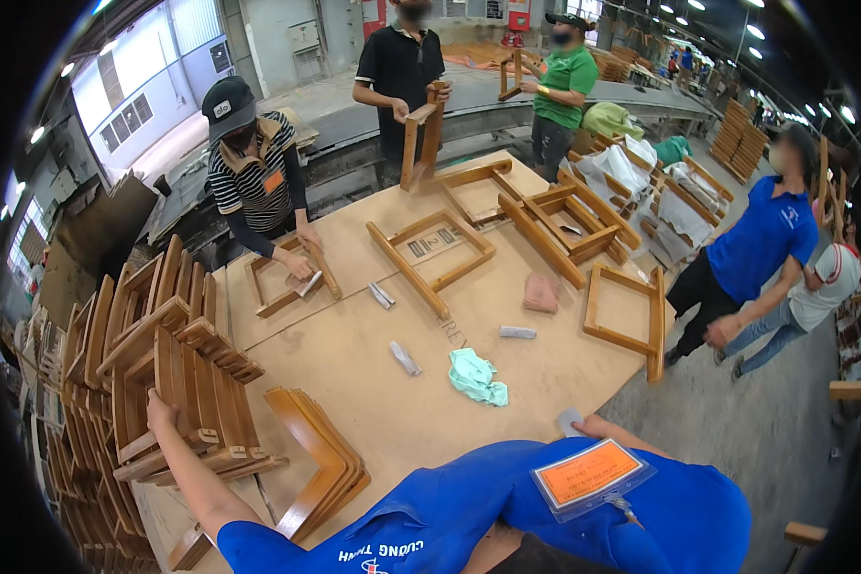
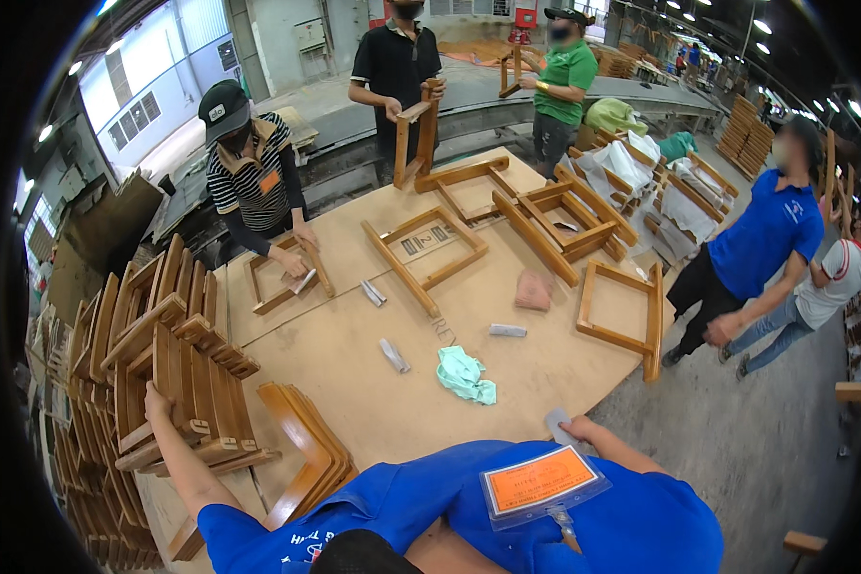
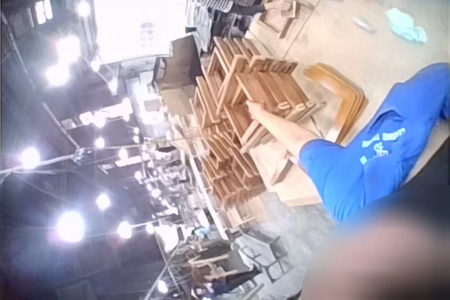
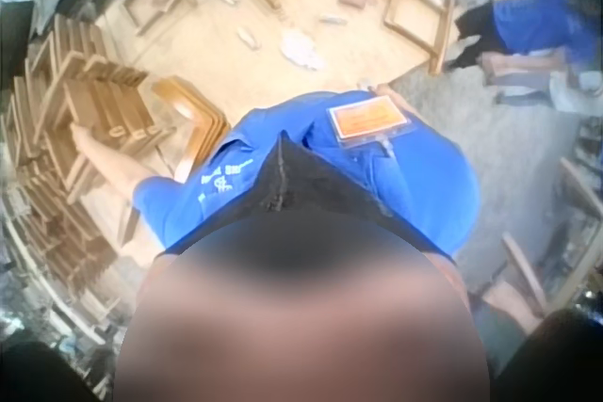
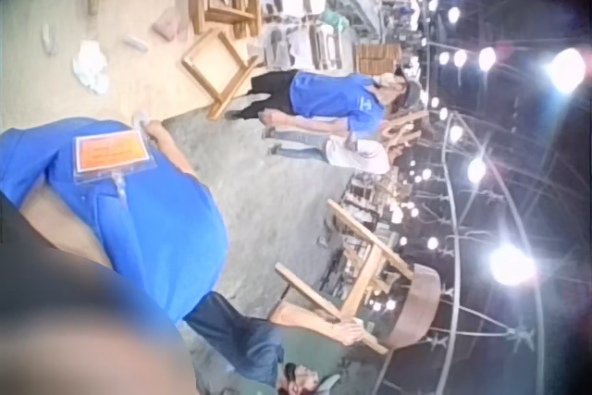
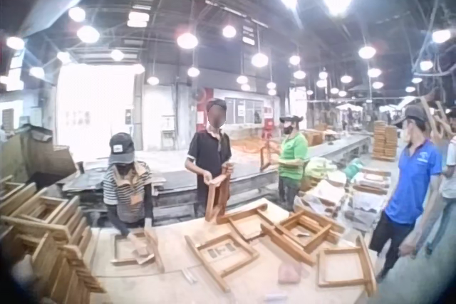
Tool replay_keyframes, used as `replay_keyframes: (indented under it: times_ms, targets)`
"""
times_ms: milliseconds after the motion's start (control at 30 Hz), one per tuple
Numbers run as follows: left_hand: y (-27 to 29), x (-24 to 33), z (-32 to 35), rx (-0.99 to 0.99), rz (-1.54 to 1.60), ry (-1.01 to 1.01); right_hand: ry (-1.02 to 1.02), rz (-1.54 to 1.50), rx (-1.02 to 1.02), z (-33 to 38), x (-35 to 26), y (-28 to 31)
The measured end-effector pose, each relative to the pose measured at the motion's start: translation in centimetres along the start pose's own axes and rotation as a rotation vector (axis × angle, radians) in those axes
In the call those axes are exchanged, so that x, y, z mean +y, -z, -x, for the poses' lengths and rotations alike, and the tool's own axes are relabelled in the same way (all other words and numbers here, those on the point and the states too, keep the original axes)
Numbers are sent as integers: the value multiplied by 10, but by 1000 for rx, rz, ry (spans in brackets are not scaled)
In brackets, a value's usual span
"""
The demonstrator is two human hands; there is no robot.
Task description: The person wipes wooden chair parts with a cloth on a workbench, handling each piece one at a time and placing them into a stack. The person also picks up and wipes additional chair frames and legs, repeating the same wiping motion across multiple items.
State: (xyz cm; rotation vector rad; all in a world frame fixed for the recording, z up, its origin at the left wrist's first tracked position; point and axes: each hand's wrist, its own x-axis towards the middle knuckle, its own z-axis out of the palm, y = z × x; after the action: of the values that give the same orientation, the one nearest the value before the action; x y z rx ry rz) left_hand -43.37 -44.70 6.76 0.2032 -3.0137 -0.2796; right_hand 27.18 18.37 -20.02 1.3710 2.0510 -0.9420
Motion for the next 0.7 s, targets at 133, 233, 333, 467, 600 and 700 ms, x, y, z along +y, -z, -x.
replay_keyframes:
  times_ms: [133,233,333,467,600,700]
  targets:
    - [6,12,13,31,-96,66,-4,-227,31,20,-12,8]
    - [5,29,21,266,-119,155,-63,-297,-20,30,-23,13]
    - [7,47,32,440,-40,74,42,-408,-15,32,-30,15]
    - [12,75,61,548,154,-187,105,-393,-32,20,-28,15]
    - [8,116,111,545,279,-342,117,-506,-73,-1,-23,17]
    - [-19,148,156,462,384,-454,58,-662,-188,-18,-23,18]
